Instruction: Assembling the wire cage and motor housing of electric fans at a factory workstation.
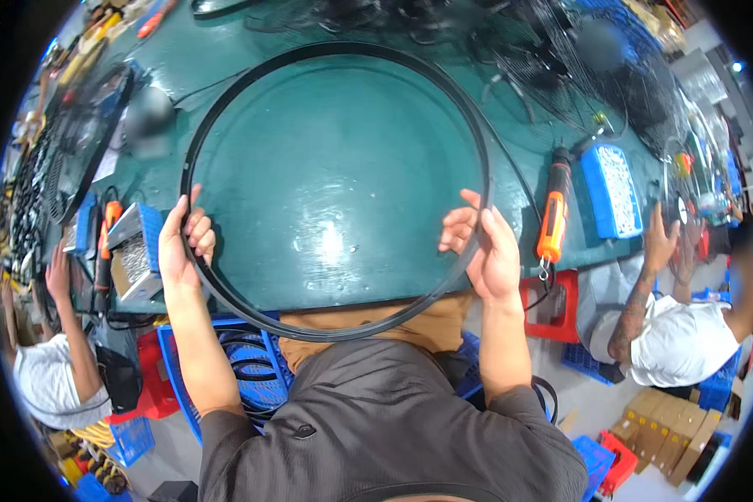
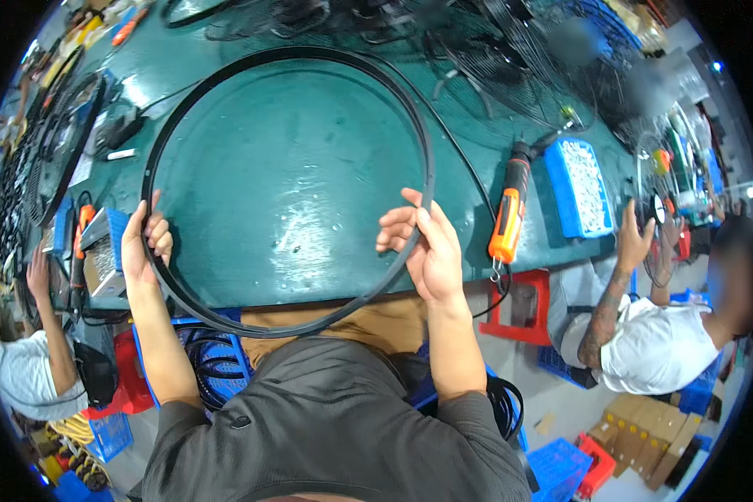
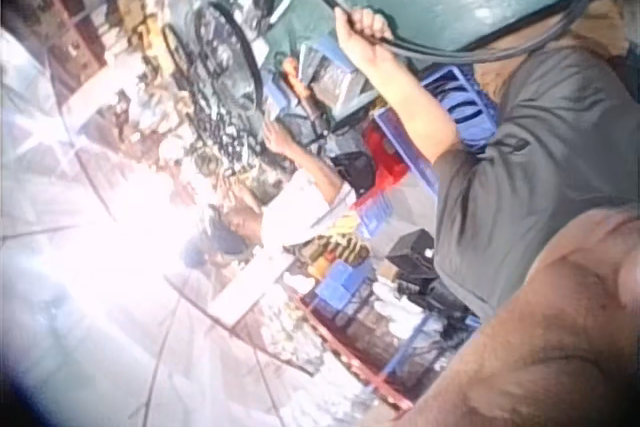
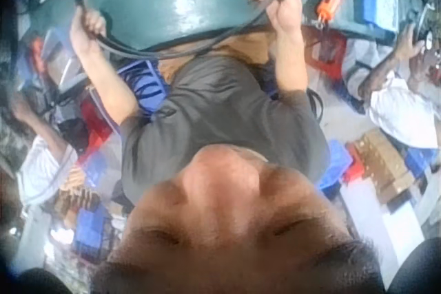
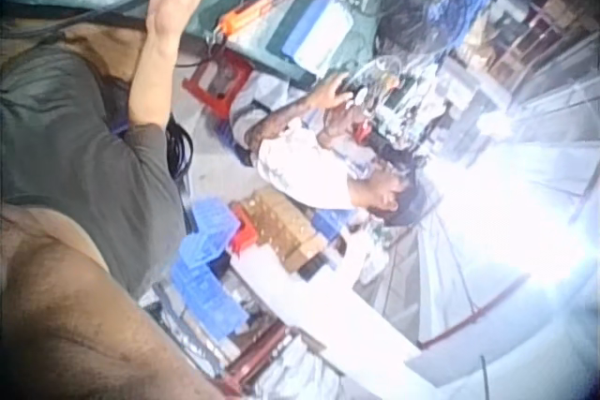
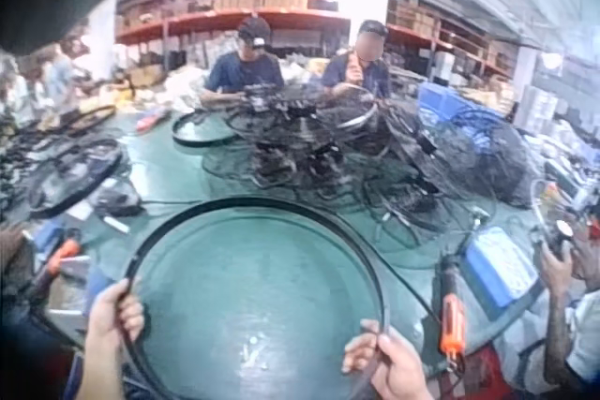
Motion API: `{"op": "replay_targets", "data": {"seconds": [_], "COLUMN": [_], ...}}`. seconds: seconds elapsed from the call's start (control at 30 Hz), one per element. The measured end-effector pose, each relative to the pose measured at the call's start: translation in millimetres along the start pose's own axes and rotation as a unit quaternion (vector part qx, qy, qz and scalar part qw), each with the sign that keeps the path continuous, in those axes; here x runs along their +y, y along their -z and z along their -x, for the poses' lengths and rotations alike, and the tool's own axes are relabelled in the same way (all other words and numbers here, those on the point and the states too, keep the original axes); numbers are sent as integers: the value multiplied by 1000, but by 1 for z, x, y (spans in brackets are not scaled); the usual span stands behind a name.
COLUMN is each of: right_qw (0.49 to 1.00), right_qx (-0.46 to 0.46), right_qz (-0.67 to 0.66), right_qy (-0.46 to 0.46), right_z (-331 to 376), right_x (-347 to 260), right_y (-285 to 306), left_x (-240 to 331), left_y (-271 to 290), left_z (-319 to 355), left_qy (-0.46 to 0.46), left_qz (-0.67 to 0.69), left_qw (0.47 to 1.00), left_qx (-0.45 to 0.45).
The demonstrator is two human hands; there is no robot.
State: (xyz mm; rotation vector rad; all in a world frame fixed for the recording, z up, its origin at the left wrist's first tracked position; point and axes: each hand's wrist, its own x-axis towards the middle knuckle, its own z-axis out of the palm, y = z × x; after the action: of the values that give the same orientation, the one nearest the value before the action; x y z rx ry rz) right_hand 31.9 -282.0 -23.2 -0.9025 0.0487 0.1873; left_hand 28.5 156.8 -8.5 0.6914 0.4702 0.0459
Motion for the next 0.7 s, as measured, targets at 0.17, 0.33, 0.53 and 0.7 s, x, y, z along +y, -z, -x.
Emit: {"op": "replay_targets", "data": {"seconds": [0.17,0.33,0.53,0.7], "right_qw": [999,999,998,998], "right_qx": [-20,-40,-54,-32], "right_qz": [-32,-28,-21,-14], "right_qy": [6,9,16,54], "right_z": [-3,-4,-2,3], "right_x": [2,2,2,4], "right_y": [1,4,6,-1], "left_x": [-2,-3,-9,-14], "left_y": [5,11,8,2], "left_z": [-6,-6,0,7], "left_qy": [18,-15,-48,-84], "left_qz": [59,45,25,18], "left_qw": [998,998,996,994], "left_qx": [-28,-41,-77,-75]}}
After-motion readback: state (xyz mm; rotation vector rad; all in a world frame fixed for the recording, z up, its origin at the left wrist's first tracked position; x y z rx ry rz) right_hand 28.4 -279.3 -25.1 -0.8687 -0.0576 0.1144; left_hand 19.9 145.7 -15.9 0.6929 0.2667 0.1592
